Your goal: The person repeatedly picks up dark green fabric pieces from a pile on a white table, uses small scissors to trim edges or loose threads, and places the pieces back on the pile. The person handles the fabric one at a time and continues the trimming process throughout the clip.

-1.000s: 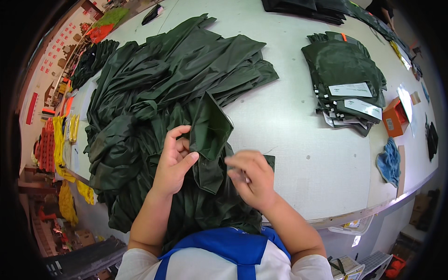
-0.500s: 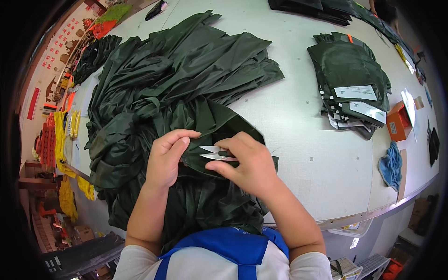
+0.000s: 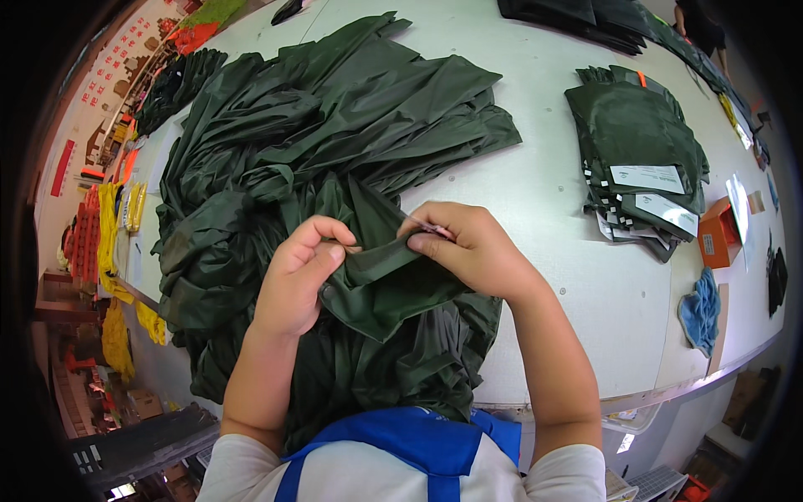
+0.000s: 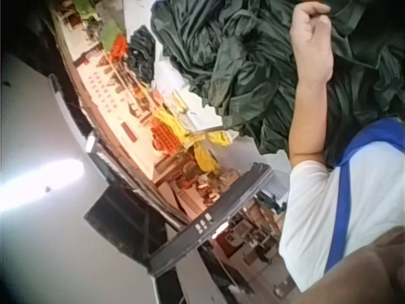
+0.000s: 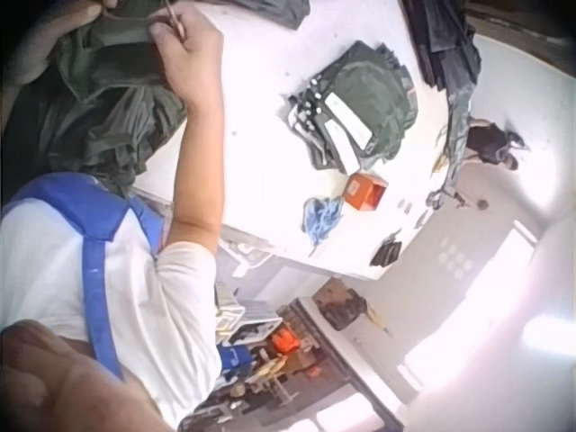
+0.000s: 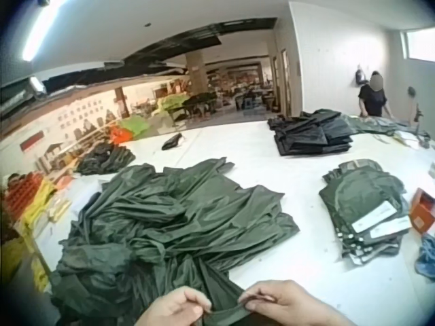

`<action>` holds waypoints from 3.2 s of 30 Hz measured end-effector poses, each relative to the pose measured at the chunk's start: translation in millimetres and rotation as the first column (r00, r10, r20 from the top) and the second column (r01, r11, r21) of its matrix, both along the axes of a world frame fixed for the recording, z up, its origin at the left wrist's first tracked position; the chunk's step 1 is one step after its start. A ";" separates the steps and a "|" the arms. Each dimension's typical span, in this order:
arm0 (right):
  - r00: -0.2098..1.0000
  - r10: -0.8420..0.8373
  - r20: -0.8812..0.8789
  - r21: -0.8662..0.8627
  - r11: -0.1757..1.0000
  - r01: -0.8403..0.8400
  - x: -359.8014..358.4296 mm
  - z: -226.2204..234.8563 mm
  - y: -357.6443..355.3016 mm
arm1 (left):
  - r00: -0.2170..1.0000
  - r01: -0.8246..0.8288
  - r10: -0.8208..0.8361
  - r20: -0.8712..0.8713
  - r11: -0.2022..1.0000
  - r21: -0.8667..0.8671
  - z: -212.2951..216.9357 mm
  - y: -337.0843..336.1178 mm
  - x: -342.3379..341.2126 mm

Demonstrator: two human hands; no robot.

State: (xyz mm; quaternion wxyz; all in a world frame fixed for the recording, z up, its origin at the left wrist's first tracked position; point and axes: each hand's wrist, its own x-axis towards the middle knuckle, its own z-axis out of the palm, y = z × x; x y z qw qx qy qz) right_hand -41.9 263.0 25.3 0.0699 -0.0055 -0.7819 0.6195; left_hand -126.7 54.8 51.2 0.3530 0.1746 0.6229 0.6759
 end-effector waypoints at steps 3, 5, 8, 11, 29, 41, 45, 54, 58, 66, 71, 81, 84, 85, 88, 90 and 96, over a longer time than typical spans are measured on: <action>0.975 -0.191 -0.109 -0.128 0.976 0.177 8.4 2.7 -5.8 | 0.997 -0.045 0.040 0.061 0.995 0.094 -5.7 -2.7 -1.6; 0.933 -0.216 -0.288 0.034 0.971 0.235 11.4 5.5 -1.7 | 0.999 -0.034 0.030 0.037 0.995 0.096 -5.4 -2.6 -2.2; 0.827 -0.050 -0.559 0.479 0.795 0.372 11.9 5.3 2.6 | 0.999 -0.025 0.022 0.042 0.997 0.072 -1.6 -0.5 -1.2; 0.772 0.103 -0.627 0.599 0.698 0.393 7.9 10.0 12.6 | 0.999 -0.027 0.026 0.038 0.999 0.031 0.3 -0.2 -0.6; 0.795 -0.046 -0.605 0.345 0.884 0.314 11.9 0.9 -5.2 | 0.997 -0.055 0.055 0.056 0.998 0.004 2.1 -0.7 2.5; 0.859 -0.507 -0.070 -0.344 0.821 0.456 54.3 -46.0 -14.7 | 0.934 -0.257 0.188 0.302 0.944 0.207 -9.2 -27.5 0.9; 0.902 -0.391 -0.185 -0.081 0.920 0.382 43.2 -34.1 -23.2 | 0.964 -0.221 0.191 0.183 0.962 0.161 -10.9 -29.1 4.7; 0.939 -0.343 -0.003 -0.772 0.598 0.216 77.0 -50.4 -5.9 | 0.981 -0.172 0.184 -0.058 0.971 0.168 -20.8 -53.2 5.9; 0.926 -0.364 0.098 -0.445 0.816 0.368 78.5 -51.8 -5.1 | 0.873 -0.072 0.025 -0.486 0.994 -0.079 -21.3 -60.3 9.2; 0.966 -0.257 -0.013 -0.057 0.965 0.256 63.1 -31.7 -40.7 | 0.123 -0.300 -0.431 -0.894 0.843 -0.447 -1.3 -50.2 29.2; 0.925 -0.287 -0.248 0.009 0.954 0.299 59.4 -46.1 -58.5 | -0.004 -0.416 -0.336 -0.942 0.857 -0.304 9.7 -29.7 48.2; 0.915 -0.088 -0.394 0.137 0.979 0.153 56.6 -50.0 -71.5 | -0.255 -0.366 -0.174 -0.951 0.928 -0.072 -12.8 -12.8 39.9; 0.923 -0.080 -0.377 0.119 0.984 0.134 57.2 -52.2 -64.8 | -0.179 -0.346 -0.260 -0.949 0.919 -0.186 -8.8 -11.3 39.2; 0.925 -0.084 -0.370 0.106 0.986 0.132 57.7 -52.3 -62.9 | -0.171 -0.328 -0.242 -0.955 0.928 -0.176 -11.7 -13.0 36.7; 0.921 -0.346 -0.178 -0.337 0.901 0.273 66.5 -54.9 -63.0 | -0.200 -0.317 -0.178 -0.964 0.942 -0.108 -18.0 -18.3 33.0; 0.911 -0.392 -0.130 -0.366 0.873 0.323 68.0 -47.7 -60.7 | -0.226 -0.295 -0.131 -0.965 0.953 -0.061 -24.3 -20.8 32.5; 0.971 -0.208 -0.114 0.114 0.969 0.221 68.0 -20.8 -64.9 | -0.248 -0.286 -0.086 -0.965 0.958 -0.012 -29.4 -27.4 31.4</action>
